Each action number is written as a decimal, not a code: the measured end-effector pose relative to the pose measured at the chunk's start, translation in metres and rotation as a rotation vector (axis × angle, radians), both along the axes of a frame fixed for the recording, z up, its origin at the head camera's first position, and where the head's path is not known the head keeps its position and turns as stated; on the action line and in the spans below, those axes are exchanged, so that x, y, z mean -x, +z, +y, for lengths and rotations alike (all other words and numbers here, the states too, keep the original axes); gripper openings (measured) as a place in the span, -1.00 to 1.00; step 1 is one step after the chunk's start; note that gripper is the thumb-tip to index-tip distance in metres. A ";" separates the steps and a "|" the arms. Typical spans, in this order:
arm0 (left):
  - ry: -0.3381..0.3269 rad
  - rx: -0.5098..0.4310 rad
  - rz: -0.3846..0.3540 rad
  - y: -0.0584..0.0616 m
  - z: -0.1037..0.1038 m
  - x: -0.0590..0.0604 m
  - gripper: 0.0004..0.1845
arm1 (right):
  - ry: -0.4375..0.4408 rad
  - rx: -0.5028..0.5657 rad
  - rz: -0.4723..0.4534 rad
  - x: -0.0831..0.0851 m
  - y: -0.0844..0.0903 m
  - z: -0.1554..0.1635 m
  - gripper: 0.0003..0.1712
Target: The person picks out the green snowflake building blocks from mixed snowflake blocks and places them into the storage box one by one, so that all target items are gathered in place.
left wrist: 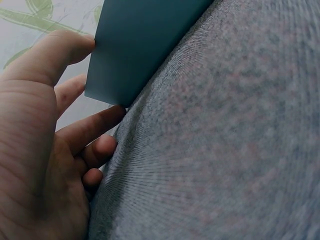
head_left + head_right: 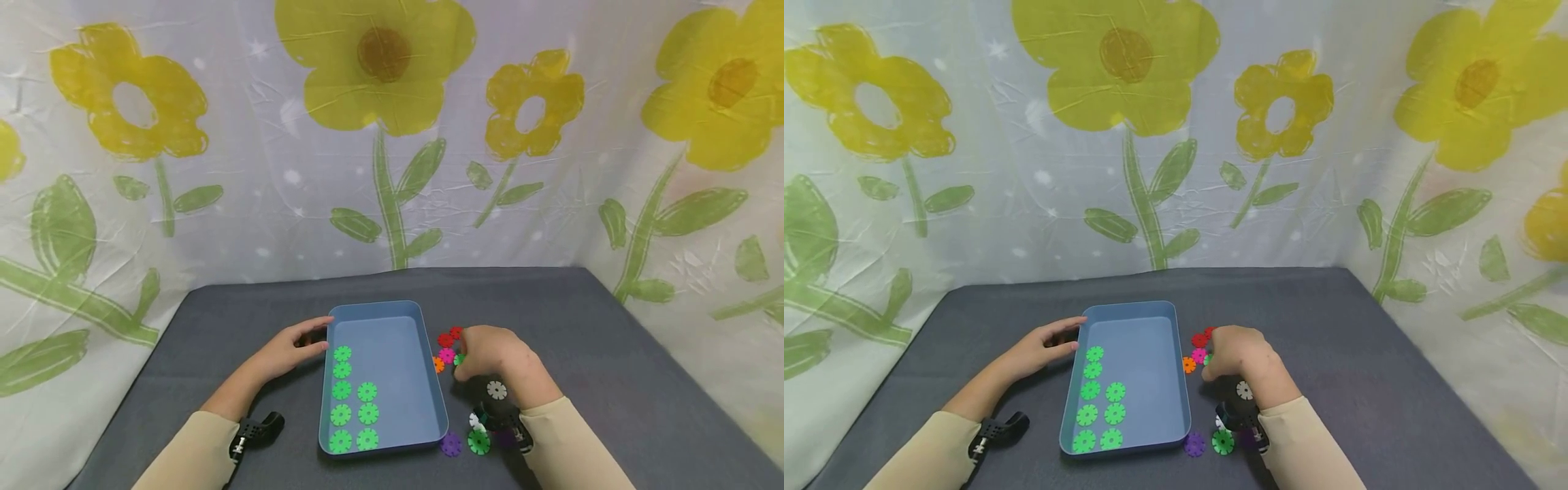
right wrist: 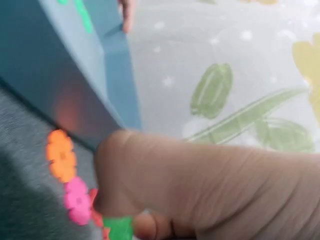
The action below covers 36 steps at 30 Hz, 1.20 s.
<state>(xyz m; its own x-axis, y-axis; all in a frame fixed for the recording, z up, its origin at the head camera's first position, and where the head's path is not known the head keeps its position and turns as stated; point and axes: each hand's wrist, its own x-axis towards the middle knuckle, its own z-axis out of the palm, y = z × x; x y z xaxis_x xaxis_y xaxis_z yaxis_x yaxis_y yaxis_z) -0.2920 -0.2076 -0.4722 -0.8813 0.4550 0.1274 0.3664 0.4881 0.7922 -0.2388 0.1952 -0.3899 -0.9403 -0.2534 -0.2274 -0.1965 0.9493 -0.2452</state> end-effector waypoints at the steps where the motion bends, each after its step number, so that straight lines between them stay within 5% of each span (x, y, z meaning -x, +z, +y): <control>1: -0.001 0.000 -0.001 0.000 0.000 0.000 -0.38 | 0.002 0.018 -0.001 0.000 0.004 -0.001 -0.62; 8: 0.002 0.007 -0.005 0.003 0.000 -0.003 -0.38 | 0.119 0.053 0.035 0.003 0.033 -0.024 -0.74; 15: -0.004 -0.005 0.000 -0.001 -0.001 -0.002 -0.39 | 0.306 0.110 -0.010 0.015 0.044 -0.057 -0.73; 21: -0.004 0.004 -0.002 -0.003 0.002 -0.001 -0.38 | 0.403 0.042 -0.039 0.024 0.034 -0.088 -0.66; 36: -0.030 -0.018 -0.006 -0.001 0.011 0.003 -0.41 | 0.533 -0.217 0.115 0.030 -0.014 -0.126 -0.62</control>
